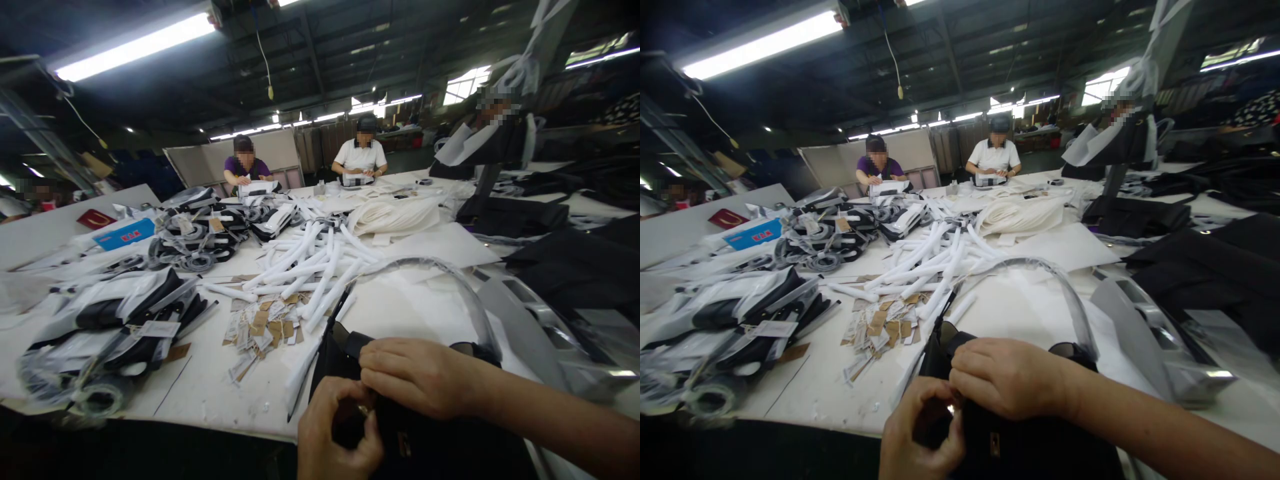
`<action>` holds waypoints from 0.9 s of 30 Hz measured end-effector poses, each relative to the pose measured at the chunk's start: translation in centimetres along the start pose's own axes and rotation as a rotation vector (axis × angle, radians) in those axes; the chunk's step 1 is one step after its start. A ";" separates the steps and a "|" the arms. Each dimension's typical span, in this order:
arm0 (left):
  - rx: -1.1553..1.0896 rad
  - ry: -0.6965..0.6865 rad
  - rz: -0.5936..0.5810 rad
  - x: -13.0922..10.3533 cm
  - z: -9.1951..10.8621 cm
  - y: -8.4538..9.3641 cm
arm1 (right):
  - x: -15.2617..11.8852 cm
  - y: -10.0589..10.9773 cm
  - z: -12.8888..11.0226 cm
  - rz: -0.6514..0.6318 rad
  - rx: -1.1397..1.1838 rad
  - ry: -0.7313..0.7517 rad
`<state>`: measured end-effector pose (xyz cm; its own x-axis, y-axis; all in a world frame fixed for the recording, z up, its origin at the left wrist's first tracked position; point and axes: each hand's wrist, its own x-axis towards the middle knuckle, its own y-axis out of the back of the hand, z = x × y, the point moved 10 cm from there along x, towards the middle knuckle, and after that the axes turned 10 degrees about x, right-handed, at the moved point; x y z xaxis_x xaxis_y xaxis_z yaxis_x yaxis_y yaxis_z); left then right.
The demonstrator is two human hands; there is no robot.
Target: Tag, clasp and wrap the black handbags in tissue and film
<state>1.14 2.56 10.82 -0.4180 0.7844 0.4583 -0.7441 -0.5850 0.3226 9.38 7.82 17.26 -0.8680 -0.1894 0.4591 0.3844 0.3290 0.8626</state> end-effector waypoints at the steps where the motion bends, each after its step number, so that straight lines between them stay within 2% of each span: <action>1: -0.012 0.022 0.012 -0.2 -0.3 0.1 | 0.2 -0.3 0.6 -0.022 0.041 -0.047; 4: -0.056 0.129 0.039 -0.8 -1.6 0.1 | 0.3 -1.6 2.1 -0.103 0.176 -0.184; 7: -0.154 0.239 -0.009 -0.9 -2.6 -0.4 | -0.2 -2.6 3.3 -0.125 0.303 -0.284; 11: -0.289 0.348 -0.178 0.2 -3.3 -1.5 | -1.0 -3.2 3.7 -0.055 0.384 -0.331; 14: -0.174 0.427 -0.347 1.1 -3.9 -2.2 | -1.3 -3.6 3.8 -0.009 0.363 -0.328; 16: -0.087 0.465 -0.420 1.7 -4.5 -2.5 | -1.6 -3.6 3.9 0.046 0.347 -0.314; 19: -0.017 0.485 -0.435 2.5 -5.1 -2.8 | -2.3 -3.5 4.8 0.167 0.357 -0.321; 24: -0.066 0.471 -0.372 3.2 -5.8 -3.1 | -5.4 -2.6 8.2 0.425 0.451 -0.522; 27: -0.087 0.427 -0.375 2.9 -6.0 -2.8 | -7.2 -2.3 9.7 0.495 0.517 -0.597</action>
<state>-1.10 7.66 6.28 -0.2775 0.9591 -0.0551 -0.9147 -0.2462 0.3205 11.70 17.34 9.88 -0.7158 0.5422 0.4401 0.6904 0.6437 0.3301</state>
